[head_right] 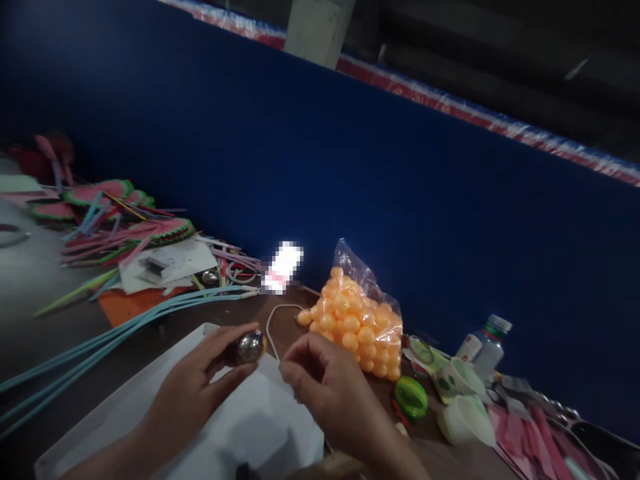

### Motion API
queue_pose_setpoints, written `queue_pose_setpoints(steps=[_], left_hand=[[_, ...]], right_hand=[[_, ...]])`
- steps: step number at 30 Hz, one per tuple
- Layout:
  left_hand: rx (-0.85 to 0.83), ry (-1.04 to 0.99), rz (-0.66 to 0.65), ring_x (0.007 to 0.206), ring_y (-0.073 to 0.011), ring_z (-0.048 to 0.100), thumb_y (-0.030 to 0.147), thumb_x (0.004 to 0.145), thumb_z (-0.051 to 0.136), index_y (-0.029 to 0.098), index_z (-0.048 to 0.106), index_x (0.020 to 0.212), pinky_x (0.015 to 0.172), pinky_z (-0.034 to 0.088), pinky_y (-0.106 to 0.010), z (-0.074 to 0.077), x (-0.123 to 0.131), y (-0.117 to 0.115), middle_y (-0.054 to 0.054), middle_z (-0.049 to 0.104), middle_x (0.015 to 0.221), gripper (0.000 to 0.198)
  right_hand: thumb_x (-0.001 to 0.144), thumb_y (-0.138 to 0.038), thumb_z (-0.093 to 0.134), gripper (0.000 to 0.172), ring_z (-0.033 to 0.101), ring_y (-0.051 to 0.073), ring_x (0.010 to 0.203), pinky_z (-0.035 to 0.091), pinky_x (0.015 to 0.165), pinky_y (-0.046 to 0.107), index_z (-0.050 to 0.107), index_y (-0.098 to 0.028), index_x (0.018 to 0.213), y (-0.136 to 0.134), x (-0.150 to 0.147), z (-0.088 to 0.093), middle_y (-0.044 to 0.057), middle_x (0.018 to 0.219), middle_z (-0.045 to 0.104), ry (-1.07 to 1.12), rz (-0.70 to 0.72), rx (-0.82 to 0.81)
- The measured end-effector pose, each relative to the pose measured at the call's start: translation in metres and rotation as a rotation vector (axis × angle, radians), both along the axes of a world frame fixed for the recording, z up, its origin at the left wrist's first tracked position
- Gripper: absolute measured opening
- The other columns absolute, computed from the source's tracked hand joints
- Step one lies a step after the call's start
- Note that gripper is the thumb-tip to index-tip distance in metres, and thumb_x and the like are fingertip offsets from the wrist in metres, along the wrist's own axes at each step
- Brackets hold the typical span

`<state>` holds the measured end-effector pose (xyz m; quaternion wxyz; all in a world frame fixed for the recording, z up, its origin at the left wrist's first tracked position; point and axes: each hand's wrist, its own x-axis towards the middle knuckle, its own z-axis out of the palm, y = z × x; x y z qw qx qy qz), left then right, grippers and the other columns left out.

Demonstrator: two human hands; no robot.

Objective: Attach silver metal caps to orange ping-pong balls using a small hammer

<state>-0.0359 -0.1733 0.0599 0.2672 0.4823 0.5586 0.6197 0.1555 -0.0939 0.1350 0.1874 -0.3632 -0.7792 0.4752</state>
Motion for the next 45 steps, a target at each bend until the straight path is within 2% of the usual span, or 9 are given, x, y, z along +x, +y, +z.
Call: queue_pose_setpoints(steps=[3, 6, 8, 12, 16, 20, 26, 36, 45], left_hand=[[-0.016, -0.019, 0.018, 0.102, -0.0239, 0.071, 0.036, 0.081, 0.072, 0.027, 0.070, 0.119, 0.088, 0.058, -0.036, 0.003, 0.000, -0.001, -0.008, 0.072, 0.119, 0.039], [-0.034, -0.051, 0.019, 0.103, -0.0246, 0.071, 0.036, 0.081, 0.071, 0.025, 0.070, 0.117, 0.086, 0.059, -0.036, 0.006, 0.001, -0.001, -0.009, 0.072, 0.119, 0.038], [-0.047, -0.073, -0.002, 0.103, -0.0247, 0.071, 0.038, 0.081, 0.071, 0.024, 0.070, 0.117, 0.087, 0.059, -0.037, 0.006, 0.001, -0.001, -0.009, 0.073, 0.119, 0.039], [-0.104, -0.097, -0.016, 0.100, -0.0240, 0.071, 0.045, 0.081, 0.070, 0.024, 0.067, 0.121, 0.088, 0.057, -0.037, 0.005, 0.000, -0.002, -0.008, 0.073, 0.117, 0.045], [-0.169, -0.053, 0.033, 0.096, -0.0247, 0.071, 0.054, 0.077, 0.071, 0.026, 0.067, 0.122, 0.084, 0.056, -0.035, 0.000, -0.004, -0.002, -0.004, 0.075, 0.108, 0.054], [-0.265, 0.018, 0.091, 0.085, -0.0231, 0.071, 0.061, 0.075, 0.069, 0.029, 0.066, 0.125, 0.076, 0.054, -0.030, 0.002, -0.005, -0.003, 0.001, 0.077, 0.095, 0.060], [-0.307, 0.056, 0.164, 0.081, -0.0242, 0.071, 0.064, 0.071, 0.070, 0.029, 0.069, 0.118, 0.071, 0.054, -0.030, 0.012, -0.001, -0.004, 0.003, 0.077, 0.087, 0.058], [-0.313, -0.032, 0.194, 0.080, -0.0228, 0.070, 0.059, 0.075, 0.068, 0.030, 0.069, 0.117, 0.075, 0.054, -0.030, 0.020, 0.006, -0.005, 0.005, 0.075, 0.082, 0.051], [-0.342, 0.119, 0.262, 0.072, -0.0220, 0.068, 0.064, 0.076, 0.065, 0.030, 0.069, 0.117, 0.072, 0.052, -0.032, 0.017, -0.001, -0.005, 0.007, 0.071, 0.072, 0.053]], right_hand=[[0.083, -0.025, 0.068, 0.006, 0.062, 0.015, 0.072, 0.043, 0.062, 0.025, 0.069, -0.024, 0.089, -0.007, 0.022, 0.003, 0.000, 0.082, 0.070, -0.356, 0.163, 0.232], [0.072, -0.020, 0.076, 0.030, 0.067, 0.021, 0.083, 0.046, 0.070, 0.028, 0.073, -0.029, 0.101, -0.014, 0.039, -0.006, 0.002, 0.095, 0.074, -0.622, 0.290, 0.374], [0.069, -0.019, 0.077, 0.041, 0.068, 0.024, 0.094, 0.048, 0.077, 0.030, 0.074, -0.029, 0.108, -0.017, 0.046, -0.016, 0.005, 0.104, 0.075, -0.703, 0.297, 0.429], [0.068, -0.023, 0.078, 0.046, 0.068, 0.025, 0.099, 0.047, 0.082, 0.029, 0.074, -0.029, 0.113, -0.022, 0.051, -0.039, 0.006, 0.111, 0.072, -0.741, 0.182, 0.389], [0.071, -0.031, 0.079, 0.041, 0.068, 0.022, 0.095, 0.047, 0.082, 0.028, 0.075, -0.025, 0.111, -0.021, 0.054, -0.052, 0.006, 0.107, 0.074, -0.708, 0.186, 0.349], [0.072, -0.033, 0.079, 0.038, 0.067, 0.023, 0.095, 0.045, 0.082, 0.029, 0.075, -0.022, 0.108, -0.019, 0.056, -0.059, 0.006, 0.102, 0.076, -0.763, 0.359, 0.464], [0.079, -0.030, 0.070, 0.013, 0.064, 0.021, 0.076, 0.041, 0.074, 0.035, 0.070, -0.018, 0.082, -0.028, 0.048, -0.063, 0.005, 0.082, 0.073, -0.877, 0.464, 0.689], [0.081, -0.029, 0.068, 0.011, 0.060, 0.020, 0.086, 0.039, 0.074, 0.031, 0.071, -0.020, 0.087, -0.030, 0.051, -0.040, 0.004, 0.088, 0.072, -0.647, 0.370, 0.633], [0.086, -0.028, 0.073, 0.020, 0.060, 0.019, 0.095, 0.043, 0.084, 0.031, 0.067, -0.022, 0.103, -0.034, 0.056, -0.024, 0.003, 0.098, 0.069, -0.181, -0.029, 0.597]])
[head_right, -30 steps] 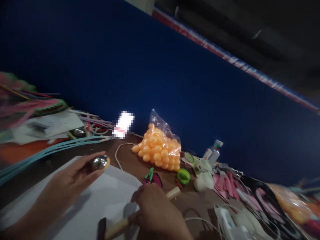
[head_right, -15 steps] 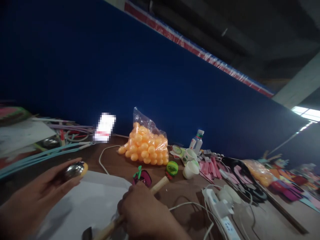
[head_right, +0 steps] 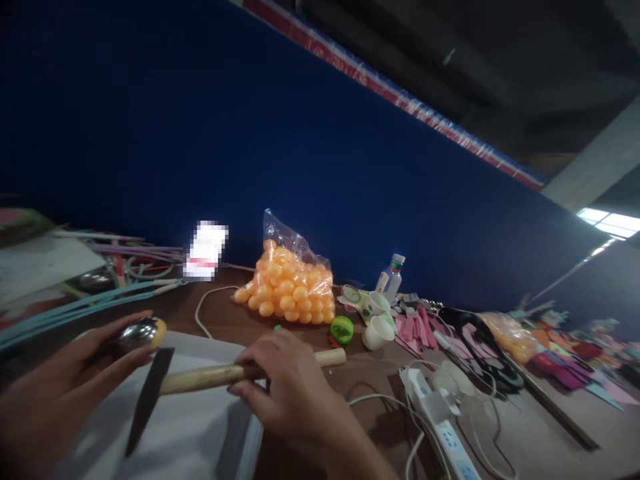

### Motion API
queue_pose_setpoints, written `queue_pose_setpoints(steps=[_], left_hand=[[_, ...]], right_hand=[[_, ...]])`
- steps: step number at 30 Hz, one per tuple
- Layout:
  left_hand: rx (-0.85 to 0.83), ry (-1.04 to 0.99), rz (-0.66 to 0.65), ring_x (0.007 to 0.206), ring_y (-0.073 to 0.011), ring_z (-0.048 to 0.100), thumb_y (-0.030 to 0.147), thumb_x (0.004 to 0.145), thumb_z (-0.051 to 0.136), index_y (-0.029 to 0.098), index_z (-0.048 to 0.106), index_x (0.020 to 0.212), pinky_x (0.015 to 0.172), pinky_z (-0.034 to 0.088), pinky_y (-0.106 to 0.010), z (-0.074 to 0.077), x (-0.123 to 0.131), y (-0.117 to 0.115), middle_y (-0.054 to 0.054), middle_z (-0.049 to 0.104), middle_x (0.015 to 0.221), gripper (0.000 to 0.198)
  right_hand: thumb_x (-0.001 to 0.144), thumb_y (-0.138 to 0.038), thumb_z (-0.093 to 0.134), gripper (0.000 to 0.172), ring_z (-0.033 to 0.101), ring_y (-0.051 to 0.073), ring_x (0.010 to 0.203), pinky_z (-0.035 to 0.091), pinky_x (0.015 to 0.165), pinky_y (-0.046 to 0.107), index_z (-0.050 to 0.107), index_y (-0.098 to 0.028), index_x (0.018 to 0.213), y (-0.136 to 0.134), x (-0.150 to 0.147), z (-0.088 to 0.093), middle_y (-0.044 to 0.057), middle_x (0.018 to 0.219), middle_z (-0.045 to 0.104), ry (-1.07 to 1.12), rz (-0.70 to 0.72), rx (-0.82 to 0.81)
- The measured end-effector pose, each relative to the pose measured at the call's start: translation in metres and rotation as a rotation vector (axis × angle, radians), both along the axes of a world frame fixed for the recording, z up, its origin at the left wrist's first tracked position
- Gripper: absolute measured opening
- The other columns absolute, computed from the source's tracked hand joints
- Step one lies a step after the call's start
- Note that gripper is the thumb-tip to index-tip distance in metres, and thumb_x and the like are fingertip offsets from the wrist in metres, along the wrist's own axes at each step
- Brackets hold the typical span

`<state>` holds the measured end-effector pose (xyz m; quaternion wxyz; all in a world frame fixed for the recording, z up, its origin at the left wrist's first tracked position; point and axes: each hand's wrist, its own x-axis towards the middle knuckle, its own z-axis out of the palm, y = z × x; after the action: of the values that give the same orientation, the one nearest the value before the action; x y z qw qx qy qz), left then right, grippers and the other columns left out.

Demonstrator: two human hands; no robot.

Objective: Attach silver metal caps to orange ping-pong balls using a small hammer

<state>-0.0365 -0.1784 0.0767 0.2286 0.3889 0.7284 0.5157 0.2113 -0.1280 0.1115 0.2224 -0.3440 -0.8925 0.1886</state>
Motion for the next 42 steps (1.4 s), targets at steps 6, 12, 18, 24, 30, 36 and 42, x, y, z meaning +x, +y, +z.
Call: queue_pose_setpoints(steps=[6, 12, 18, 24, 30, 36, 42], left_hand=[[-0.062, -0.039, -0.063, 0.070, -0.0221, 0.070, 0.064, 0.073, 0.071, 0.028, 0.068, 0.121, 0.062, 0.052, -0.029, -0.007, -0.007, -0.004, 0.005, 0.075, 0.073, 0.060], [0.039, -0.322, -0.124, 0.094, -0.0249, 0.073, 0.047, 0.068, 0.078, 0.019, 0.068, 0.118, 0.080, 0.058, -0.034, -0.005, 0.002, -0.003, -0.004, 0.080, 0.102, 0.058], [-0.062, -0.064, -0.175, 0.080, -0.0235, 0.073, 0.057, 0.076, 0.070, 0.022, 0.066, 0.125, 0.075, 0.058, -0.035, -0.001, -0.001, -0.001, 0.000, 0.080, 0.087, 0.060], [-0.128, 0.097, -0.122, 0.077, -0.0228, 0.072, 0.063, 0.079, 0.063, 0.027, 0.064, 0.128, 0.072, 0.053, -0.031, 0.003, -0.001, -0.005, 0.004, 0.076, 0.079, 0.060], [-0.065, 0.149, -0.130, 0.062, -0.0190, 0.066, 0.067, 0.073, 0.063, 0.033, 0.066, 0.125, 0.068, 0.054, -0.030, -0.009, -0.005, -0.001, 0.007, 0.074, 0.072, 0.061], [-0.003, 0.126, -0.135, 0.057, -0.0185, 0.065, 0.063, 0.071, 0.068, 0.036, 0.067, 0.122, 0.070, 0.057, -0.031, -0.013, -0.007, 0.001, 0.007, 0.074, 0.072, 0.057], [-0.010, 0.160, -0.102, 0.062, -0.0218, 0.070, 0.066, 0.070, 0.067, 0.039, 0.069, 0.119, 0.068, 0.057, -0.034, -0.009, -0.003, 0.000, 0.006, 0.074, 0.071, 0.056]], right_hand=[[0.087, -0.027, 0.070, 0.019, 0.065, 0.021, 0.093, 0.049, 0.081, 0.032, 0.067, -0.021, 0.105, 0.002, -0.005, -0.006, 0.007, 0.101, 0.070, 0.242, -0.177, 0.044], [0.095, -0.032, 0.059, 0.022, 0.065, 0.021, 0.095, 0.049, 0.085, 0.032, 0.065, -0.020, 0.112, 0.001, -0.010, -0.010, 0.008, 0.105, 0.070, 0.212, -0.123, 0.035], [0.101, -0.028, 0.046, 0.024, 0.068, 0.020, 0.088, 0.050, 0.086, 0.033, 0.065, -0.019, 0.114, -0.005, -0.016, -0.018, 0.007, 0.093, 0.073, 0.218, -0.108, 0.016], [0.101, -0.029, 0.045, 0.024, 0.068, 0.020, 0.090, 0.050, 0.086, 0.032, 0.064, -0.018, 0.110, -0.008, -0.018, -0.015, 0.009, 0.095, 0.073, 0.203, -0.128, 0.058], [0.100, -0.025, 0.046, 0.021, 0.069, 0.019, 0.089, 0.052, 0.084, 0.030, 0.063, -0.017, 0.110, -0.007, -0.019, -0.019, 0.008, 0.096, 0.073, 0.246, -0.136, 0.177], [0.100, -0.025, 0.047, 0.020, 0.069, 0.018, 0.084, 0.053, 0.080, 0.028, 0.064, -0.016, 0.106, -0.007, -0.020, -0.020, 0.008, 0.094, 0.073, 0.202, -0.105, 0.208], [0.100, -0.024, 0.047, 0.019, 0.068, 0.017, 0.081, 0.052, 0.078, 0.027, 0.063, -0.017, 0.107, -0.007, -0.019, -0.018, 0.007, 0.092, 0.073, 0.240, -0.130, 0.226]])
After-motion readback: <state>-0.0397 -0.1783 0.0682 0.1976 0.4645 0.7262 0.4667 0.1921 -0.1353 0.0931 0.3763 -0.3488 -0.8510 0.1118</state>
